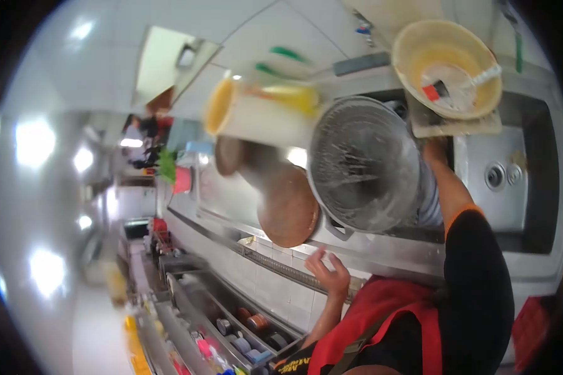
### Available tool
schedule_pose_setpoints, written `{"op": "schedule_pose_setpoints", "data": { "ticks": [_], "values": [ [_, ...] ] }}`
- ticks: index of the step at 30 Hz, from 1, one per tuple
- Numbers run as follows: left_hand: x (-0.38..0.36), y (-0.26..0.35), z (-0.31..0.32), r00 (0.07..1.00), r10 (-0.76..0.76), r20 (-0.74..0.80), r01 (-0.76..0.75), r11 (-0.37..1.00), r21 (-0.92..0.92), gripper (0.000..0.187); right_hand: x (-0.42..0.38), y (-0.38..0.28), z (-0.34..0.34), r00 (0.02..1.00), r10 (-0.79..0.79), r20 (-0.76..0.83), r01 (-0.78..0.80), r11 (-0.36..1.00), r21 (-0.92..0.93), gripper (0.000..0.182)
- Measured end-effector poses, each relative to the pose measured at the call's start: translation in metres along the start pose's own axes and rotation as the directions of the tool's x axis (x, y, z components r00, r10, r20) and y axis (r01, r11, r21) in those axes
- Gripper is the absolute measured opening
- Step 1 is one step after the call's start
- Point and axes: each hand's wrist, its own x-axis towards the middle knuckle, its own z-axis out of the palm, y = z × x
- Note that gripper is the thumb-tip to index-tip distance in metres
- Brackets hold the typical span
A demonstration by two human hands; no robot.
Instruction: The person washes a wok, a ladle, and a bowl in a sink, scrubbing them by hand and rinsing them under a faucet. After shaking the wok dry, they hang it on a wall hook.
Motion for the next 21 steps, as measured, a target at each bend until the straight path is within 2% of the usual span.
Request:
{"op": "schedule_pose_setpoints", "data": {
  "ticks": [1, 2, 3, 4, 5, 6, 7, 10, 12, 13, 14, 15, 16, 17, 18, 20, 21],
  "values": [
    [-0.006, 0.002, -0.003, 1.0, -0.006, 0.013, 0.006, 1.0, 0.001, 0.022, 0.021, 0.016, 0.076, 0.896, 0.398, 0.198, -0.443, 0.834, 0.328, 0.042],
    [-0.007, 0.01, -0.008, 1.0, 0.001, 0.031, 0.0, 1.0, -0.008, 0.023, 0.022, 0.016, 0.063, 0.958, 0.226, 0.175, -0.246, 0.964, 0.102, 0.042],
    [-0.007, 0.014, -0.012, 0.999, 0.004, 0.048, -0.003, 1.0, -0.02, 0.023, 0.029, 0.022, 0.079, 0.941, 0.218, 0.259, -0.271, 0.944, 0.19, 0.051],
    [-0.011, 0.009, -0.012, 1.0, -0.003, -0.005, 0.003, 1.0, 0.0, 0.023, 0.026, 0.013, 0.046, 0.919, 0.257, 0.299, -0.372, 0.817, 0.44, 0.051],
    [-0.016, 0.005, -0.013, 0.999, 0.011, 0.042, -0.009, 0.999, -0.039, 0.024, 0.03, 0.021, 0.083, 0.961, 0.277, 0.011, -0.26, 0.885, 0.387, 0.051],
    [-0.018, 0.003, -0.013, 0.995, 0.027, 0.094, -0.019, 0.996, -0.083, 0.025, 0.028, 0.012, 0.054, 0.96, 0.239, 0.142, -0.275, 0.892, 0.358, 0.054],
    [-0.016, 0.003, -0.013, 0.998, 0.018, 0.055, -0.014, 0.997, -0.076, 0.025, 0.029, 0.003, 0.025, 0.951, 0.23, 0.205, -0.292, 0.885, 0.363, 0.057],
    [-0.012, 0.01, -0.009, 0.997, -0.002, 0.073, 0.011, 0.992, -0.124, 0.025, 0.03, -0.004, 0.026, 0.963, 0.239, 0.124, -0.269, 0.857, 0.439, 0.058],
    [-0.003, 0.014, -0.003, 0.987, 0.103, 0.124, -0.068, 0.963, -0.259, 0.022, 0.034, 0.002, 0.03, 0.954, 0.294, 0.06, -0.283, 0.814, 0.508, 0.059],
    [-0.002, 0.017, 0.0, 0.979, 0.082, 0.189, -0.016, 0.945, -0.327, 0.02, 0.032, 0.003, 0.029, 0.955, 0.295, 0.042, -0.275, 0.814, 0.512, 0.059],
    [0.001, 0.023, 0.004, 0.979, 0.089, 0.181, -0.023, 0.941, -0.338, 0.02, 0.026, 0.002, 0.024, 0.958, 0.282, 0.042, -0.252, 0.77, 0.586, 0.056],
    [0.003, 0.029, 0.007, 0.952, 0.114, 0.285, 0.018, 0.905, -0.424, 0.019, 0.02, 0.003, 0.018, 0.962, 0.269, 0.042, -0.231, 0.723, 0.652, 0.053],
    [0.002, 0.034, 0.012, 0.91, 0.146, 0.387, 0.075, 0.862, -0.502, 0.019, 0.01, 0.001, 0.008, 0.961, 0.273, 0.033, -0.23, 0.731, 0.643, 0.053],
    [0.0, 0.036, 0.022, 0.857, 0.178, 0.484, 0.138, 0.826, -0.547, 0.026, -0.007, -0.006, -0.01, 0.933, 0.269, 0.241, -0.361, 0.671, 0.647, 0.049],
    [0.0, 0.044, 0.03, 0.855, 0.176, 0.488, 0.15, 0.816, -0.558, 0.026, -0.03, -0.018, -0.036, 0.863, 0.25, 0.439, -0.492, 0.612, 0.619, 0.045],
    [0.016, 0.066, 0.051, 0.854, 0.267, 0.446, -0.011, 0.867, -0.498, 0.041, -0.085, -0.063, -0.111, 0.975, 0.214, 0.063, -0.193, 0.669, 0.718, 0.037],
    [0.024, 0.073, 0.069, 0.906, 0.241, 0.348, -0.054, 0.882, -0.469, 0.047, -0.101, -0.073, -0.127, 0.984, 0.16, -0.075, -0.057, 0.691, 0.72, 0.033]
  ]
}}
